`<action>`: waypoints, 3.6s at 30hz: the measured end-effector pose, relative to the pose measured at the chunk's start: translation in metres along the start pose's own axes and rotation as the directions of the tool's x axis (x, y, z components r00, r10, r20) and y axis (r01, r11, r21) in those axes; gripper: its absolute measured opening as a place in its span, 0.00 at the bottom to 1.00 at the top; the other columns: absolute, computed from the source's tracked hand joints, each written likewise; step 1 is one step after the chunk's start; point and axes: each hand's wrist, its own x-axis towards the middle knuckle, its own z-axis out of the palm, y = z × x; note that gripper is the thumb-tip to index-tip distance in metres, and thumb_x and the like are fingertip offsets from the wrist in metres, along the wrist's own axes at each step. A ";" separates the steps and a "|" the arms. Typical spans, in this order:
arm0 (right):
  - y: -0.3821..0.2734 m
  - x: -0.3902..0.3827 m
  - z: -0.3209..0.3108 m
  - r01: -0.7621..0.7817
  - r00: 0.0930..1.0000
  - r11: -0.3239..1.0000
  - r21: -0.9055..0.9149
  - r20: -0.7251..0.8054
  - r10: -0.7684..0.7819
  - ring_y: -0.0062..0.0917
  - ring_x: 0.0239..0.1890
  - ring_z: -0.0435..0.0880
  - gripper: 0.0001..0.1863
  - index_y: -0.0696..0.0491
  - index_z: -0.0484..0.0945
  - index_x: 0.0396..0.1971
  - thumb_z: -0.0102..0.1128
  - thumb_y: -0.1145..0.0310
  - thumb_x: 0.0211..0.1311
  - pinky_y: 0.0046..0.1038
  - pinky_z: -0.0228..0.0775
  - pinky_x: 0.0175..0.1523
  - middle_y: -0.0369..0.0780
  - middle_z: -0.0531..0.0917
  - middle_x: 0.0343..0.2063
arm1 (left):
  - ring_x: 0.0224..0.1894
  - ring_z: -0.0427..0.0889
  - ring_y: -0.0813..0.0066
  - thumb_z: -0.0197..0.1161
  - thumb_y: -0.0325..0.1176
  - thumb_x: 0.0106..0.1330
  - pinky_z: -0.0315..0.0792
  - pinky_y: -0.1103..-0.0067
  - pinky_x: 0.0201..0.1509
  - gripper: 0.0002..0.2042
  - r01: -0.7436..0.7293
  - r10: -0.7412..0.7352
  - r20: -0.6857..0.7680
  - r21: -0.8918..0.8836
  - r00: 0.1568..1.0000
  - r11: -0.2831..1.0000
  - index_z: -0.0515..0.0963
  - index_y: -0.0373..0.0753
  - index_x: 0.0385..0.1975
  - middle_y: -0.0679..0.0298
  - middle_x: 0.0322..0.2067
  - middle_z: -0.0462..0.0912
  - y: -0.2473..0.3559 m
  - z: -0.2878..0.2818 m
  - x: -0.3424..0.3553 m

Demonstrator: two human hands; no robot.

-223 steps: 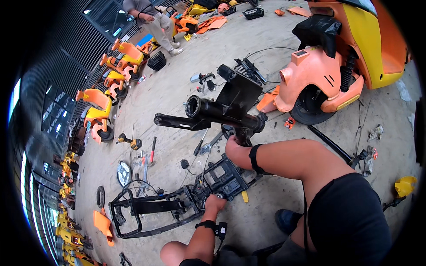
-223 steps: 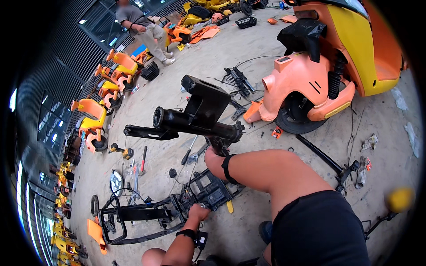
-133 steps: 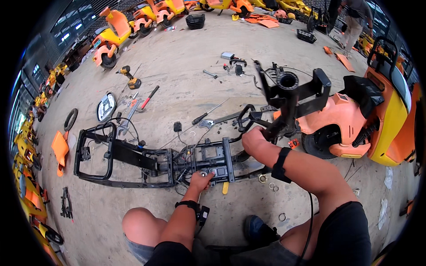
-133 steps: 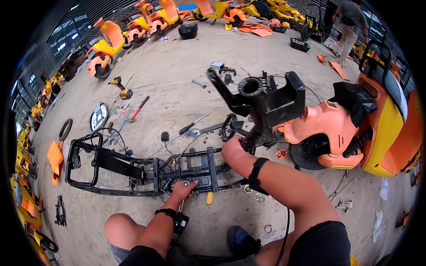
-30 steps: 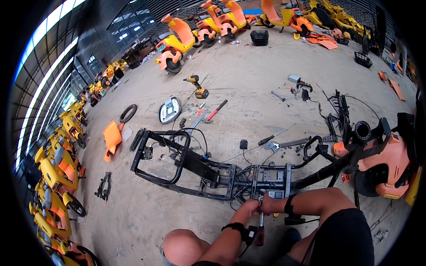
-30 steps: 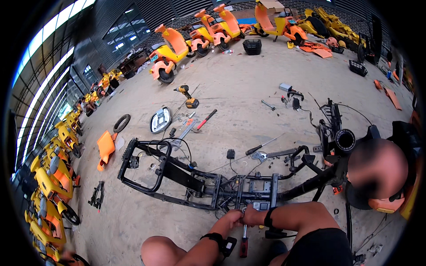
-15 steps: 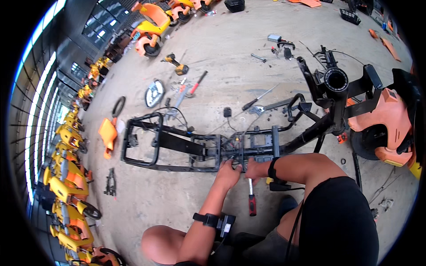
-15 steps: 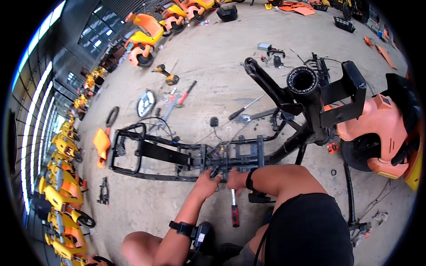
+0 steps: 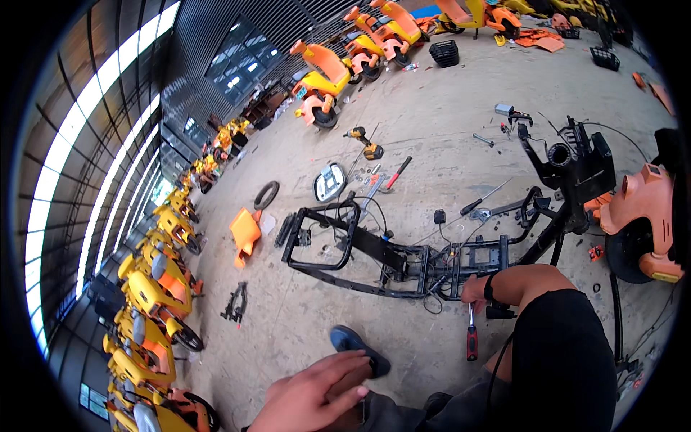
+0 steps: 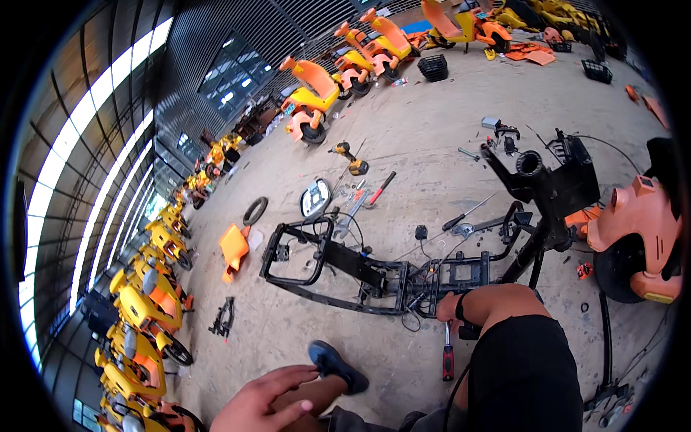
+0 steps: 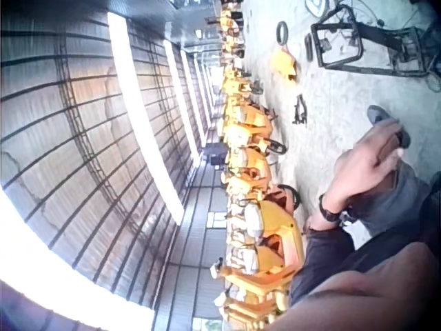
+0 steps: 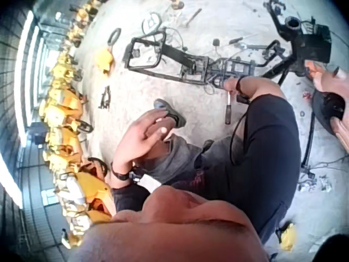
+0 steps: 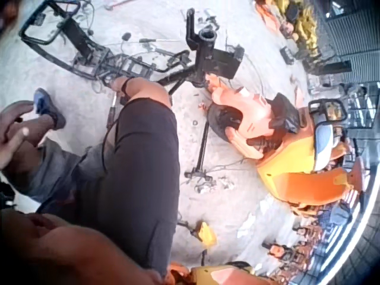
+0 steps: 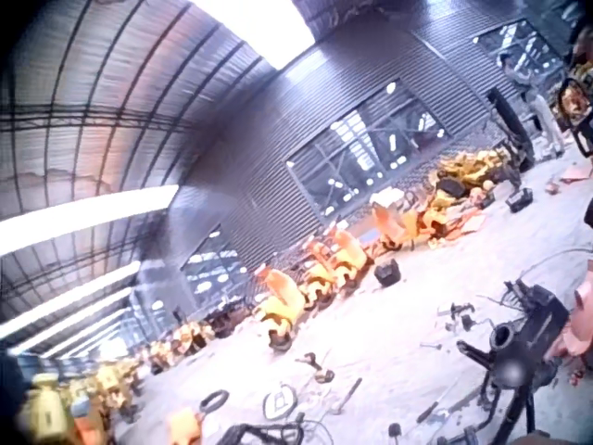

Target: The person sits on the floor and uses a ratchet wrench to tighten bolts on a black metal scooter frame, holding a component steady with one hand while turning the tool with the other.

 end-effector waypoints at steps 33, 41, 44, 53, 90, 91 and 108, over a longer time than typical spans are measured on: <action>-0.005 -0.024 -0.027 -0.424 0.859 0.789 0.445 -0.080 0.506 0.52 0.35 0.82 0.26 0.58 0.60 0.49 0.61 0.68 0.52 0.45 0.74 0.43 0.55 0.82 0.28 | 0.30 0.80 0.47 0.55 0.41 0.69 0.74 0.61 0.35 0.14 -0.129 0.243 0.564 -0.235 0.789 0.963 0.70 0.34 0.38 0.52 0.23 0.79 -0.194 0.040 0.102; 0.014 -0.036 -0.007 -0.347 0.883 0.787 0.509 -0.104 0.457 0.52 0.39 0.81 0.26 0.55 0.63 0.49 0.64 0.66 0.53 0.47 0.72 0.43 0.53 0.82 0.30 | 0.32 0.81 0.57 0.53 0.41 0.71 0.72 0.67 0.39 0.14 -0.327 0.359 0.549 -0.160 0.755 0.932 0.70 0.35 0.43 0.57 0.25 0.79 -0.190 0.078 0.095; 0.009 -0.032 -0.009 -0.344 0.848 0.741 0.577 -0.147 0.508 0.52 0.39 0.81 0.25 0.55 0.63 0.48 0.64 0.66 0.53 0.47 0.72 0.44 0.53 0.82 0.30 | 0.36 0.82 0.57 0.54 0.38 0.67 0.73 0.64 0.42 0.14 -0.247 0.301 0.702 -0.180 0.645 0.952 0.73 0.34 0.44 0.54 0.30 0.81 -0.178 0.081 0.091; -0.046 0.012 -0.001 -0.245 0.291 -0.081 0.966 0.153 0.944 0.33 0.15 0.82 0.24 0.61 0.59 0.48 0.60 0.64 0.62 0.33 0.76 0.20 0.48 0.80 0.30 | 0.38 0.83 0.57 0.55 0.35 0.62 0.74 0.64 0.42 0.11 -0.306 0.404 0.572 -0.265 0.714 0.914 0.77 0.36 0.39 0.54 0.33 0.83 -0.152 0.095 0.107; -0.030 -0.002 -0.017 -0.276 0.463 -0.008 0.961 0.140 0.875 0.34 0.17 0.84 0.29 0.63 0.57 0.56 0.58 0.68 0.59 0.33 0.78 0.25 0.47 0.82 0.26 | 0.36 0.83 0.62 0.53 0.33 0.62 0.73 0.69 0.42 0.09 -0.383 0.449 0.597 -0.244 0.664 0.891 0.77 0.36 0.36 0.57 0.31 0.83 -0.142 0.088 0.096; -0.027 -0.004 -0.010 -0.305 0.483 0.073 0.950 0.088 0.871 0.33 0.16 0.84 0.27 0.62 0.60 0.54 0.58 0.67 0.59 0.33 0.78 0.25 0.48 0.83 0.25 | 0.36 0.83 0.62 0.53 0.33 0.62 0.73 0.69 0.43 0.09 -0.378 0.448 0.597 -0.248 0.665 0.892 0.77 0.36 0.36 0.57 0.31 0.83 -0.143 0.089 0.095; -0.059 0.036 -0.021 0.094 0.176 -0.340 0.936 0.321 0.931 0.32 0.15 0.81 0.29 0.60 0.55 0.57 0.59 0.63 0.66 0.33 0.76 0.19 0.47 0.78 0.32 | 0.37 0.83 0.62 0.54 0.33 0.62 0.73 0.69 0.44 0.10 -0.443 0.463 0.568 -0.184 0.680 0.878 0.77 0.36 0.38 0.57 0.32 0.83 -0.137 0.087 0.095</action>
